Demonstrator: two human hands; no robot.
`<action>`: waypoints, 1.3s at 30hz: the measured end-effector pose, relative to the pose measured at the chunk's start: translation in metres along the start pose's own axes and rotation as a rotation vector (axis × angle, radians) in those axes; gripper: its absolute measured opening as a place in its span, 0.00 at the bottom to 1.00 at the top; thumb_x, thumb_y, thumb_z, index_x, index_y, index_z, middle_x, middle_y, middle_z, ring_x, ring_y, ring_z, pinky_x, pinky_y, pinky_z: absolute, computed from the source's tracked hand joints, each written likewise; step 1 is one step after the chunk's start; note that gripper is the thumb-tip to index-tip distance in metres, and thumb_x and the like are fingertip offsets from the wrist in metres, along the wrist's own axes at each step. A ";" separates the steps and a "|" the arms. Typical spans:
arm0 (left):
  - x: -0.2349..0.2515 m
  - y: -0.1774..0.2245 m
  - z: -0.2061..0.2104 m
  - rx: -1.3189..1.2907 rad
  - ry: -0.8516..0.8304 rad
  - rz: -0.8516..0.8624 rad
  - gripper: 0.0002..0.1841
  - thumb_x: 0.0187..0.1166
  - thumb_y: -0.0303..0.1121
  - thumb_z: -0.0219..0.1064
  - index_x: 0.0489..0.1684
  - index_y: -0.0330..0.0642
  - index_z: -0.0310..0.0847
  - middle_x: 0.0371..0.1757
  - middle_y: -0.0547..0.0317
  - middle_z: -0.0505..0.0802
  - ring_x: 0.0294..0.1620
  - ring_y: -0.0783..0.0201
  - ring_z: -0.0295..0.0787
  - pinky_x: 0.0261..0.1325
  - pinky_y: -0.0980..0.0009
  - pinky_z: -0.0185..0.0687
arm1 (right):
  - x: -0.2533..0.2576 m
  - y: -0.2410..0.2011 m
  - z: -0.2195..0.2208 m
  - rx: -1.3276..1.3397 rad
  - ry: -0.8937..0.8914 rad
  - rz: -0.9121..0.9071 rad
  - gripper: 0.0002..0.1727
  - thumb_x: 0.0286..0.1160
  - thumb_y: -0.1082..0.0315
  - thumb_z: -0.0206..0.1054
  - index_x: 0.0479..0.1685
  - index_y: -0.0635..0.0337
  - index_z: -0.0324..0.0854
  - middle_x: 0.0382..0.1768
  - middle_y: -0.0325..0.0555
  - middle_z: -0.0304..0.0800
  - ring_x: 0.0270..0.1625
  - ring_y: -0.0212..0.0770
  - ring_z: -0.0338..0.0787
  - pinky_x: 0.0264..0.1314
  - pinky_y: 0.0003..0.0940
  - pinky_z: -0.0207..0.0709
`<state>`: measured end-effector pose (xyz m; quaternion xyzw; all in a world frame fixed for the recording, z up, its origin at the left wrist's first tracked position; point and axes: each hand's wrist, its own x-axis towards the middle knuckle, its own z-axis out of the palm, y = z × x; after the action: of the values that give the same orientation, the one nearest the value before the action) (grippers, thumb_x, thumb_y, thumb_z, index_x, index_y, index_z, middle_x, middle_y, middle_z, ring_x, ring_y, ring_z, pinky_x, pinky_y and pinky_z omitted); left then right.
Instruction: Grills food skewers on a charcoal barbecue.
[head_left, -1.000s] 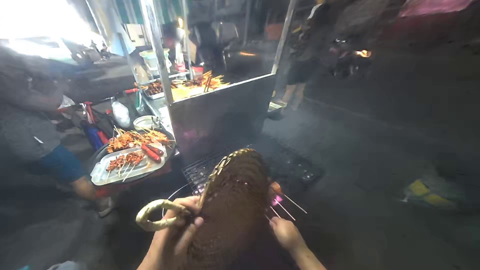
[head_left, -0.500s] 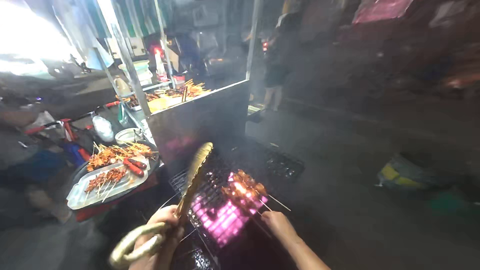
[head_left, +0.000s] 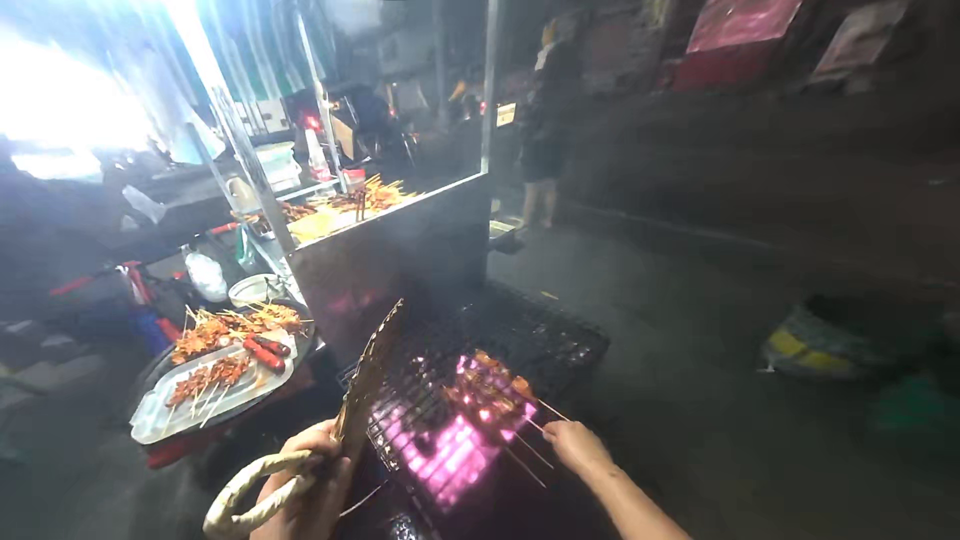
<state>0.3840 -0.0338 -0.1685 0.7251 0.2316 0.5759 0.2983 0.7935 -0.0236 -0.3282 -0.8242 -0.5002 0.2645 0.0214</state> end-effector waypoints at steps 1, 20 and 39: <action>0.001 -0.002 -0.003 0.013 0.009 0.012 0.12 0.81 0.31 0.68 0.57 0.61 0.82 0.62 0.79 0.89 0.67 0.79 0.83 0.70 0.78 0.81 | 0.001 0.003 0.004 0.001 -0.014 -0.008 0.20 0.92 0.63 0.53 0.67 0.59 0.86 0.68 0.63 0.87 0.75 0.62 0.83 0.79 0.62 0.70; -0.007 -0.012 0.002 0.104 -0.008 -0.011 0.09 0.83 0.35 0.66 0.58 0.55 0.80 0.62 0.75 0.88 0.68 0.78 0.83 0.71 0.76 0.81 | 0.017 0.006 -0.020 0.062 0.246 0.017 0.17 0.91 0.67 0.54 0.61 0.65 0.87 0.61 0.65 0.90 0.68 0.65 0.87 0.73 0.64 0.74; -0.004 -0.033 0.028 0.149 -0.015 -0.102 0.09 0.79 0.27 0.66 0.51 0.31 0.83 0.59 0.48 0.90 0.67 0.66 0.85 0.73 0.69 0.81 | 0.007 0.009 -0.010 0.101 0.231 -0.085 0.18 0.85 0.68 0.63 0.67 0.67 0.84 0.67 0.71 0.84 0.72 0.69 0.82 0.77 0.63 0.72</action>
<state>0.4102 -0.0170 -0.1988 0.7369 0.3081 0.5357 0.2740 0.8079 -0.0198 -0.3251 -0.8253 -0.5148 0.1914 0.1315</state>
